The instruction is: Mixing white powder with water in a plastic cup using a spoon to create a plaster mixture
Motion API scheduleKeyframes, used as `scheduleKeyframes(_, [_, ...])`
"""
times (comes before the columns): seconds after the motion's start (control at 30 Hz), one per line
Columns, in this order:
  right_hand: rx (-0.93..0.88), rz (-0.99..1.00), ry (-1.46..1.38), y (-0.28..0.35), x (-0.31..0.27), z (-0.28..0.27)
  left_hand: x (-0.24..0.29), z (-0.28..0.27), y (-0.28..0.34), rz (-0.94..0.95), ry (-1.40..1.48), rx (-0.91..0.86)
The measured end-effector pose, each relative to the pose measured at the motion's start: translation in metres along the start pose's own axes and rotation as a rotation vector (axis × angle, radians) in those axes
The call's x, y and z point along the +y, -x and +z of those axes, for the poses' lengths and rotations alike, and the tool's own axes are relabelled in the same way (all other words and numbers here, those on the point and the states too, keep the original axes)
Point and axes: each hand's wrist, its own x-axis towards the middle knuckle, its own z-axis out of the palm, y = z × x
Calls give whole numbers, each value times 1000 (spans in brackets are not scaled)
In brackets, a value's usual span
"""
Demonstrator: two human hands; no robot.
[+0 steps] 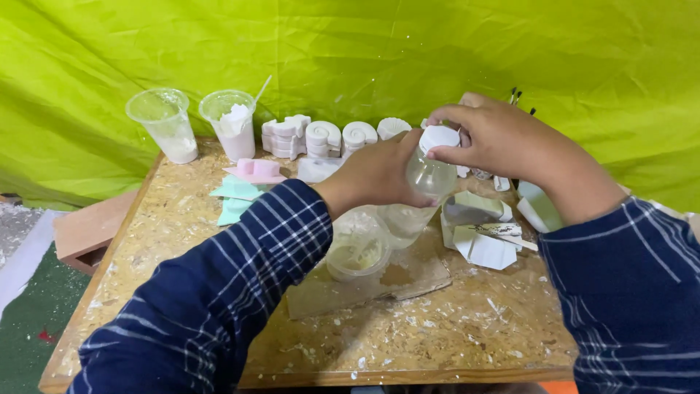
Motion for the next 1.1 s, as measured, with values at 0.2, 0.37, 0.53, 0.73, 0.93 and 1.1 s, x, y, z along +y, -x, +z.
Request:
scheduleKeyframes(0.2, [1,-65,102,-12,9,19,-1,0,-1,34,-3,1])
scheduleKeyframes(0.37, [-40,-57,466,-25,9,37,-4,2,-3,13,37,-15])
scheduleKeyframes(0.53, [60,68,547,-15,-15,40,-8,9,-3,7,87,-2])
scheduleKeyframes(0.73, [49,115,437,-23,-2,39,-20,13,-10,19,85,14])
scheduleKeyframes(0.93, [29,94,330,-22,8,42,-14,9,-9,42,118,-15])
scheduleKeyframes(1.1, [83,302,331,-17,-27,40,-14,14,-5,46,142,34])
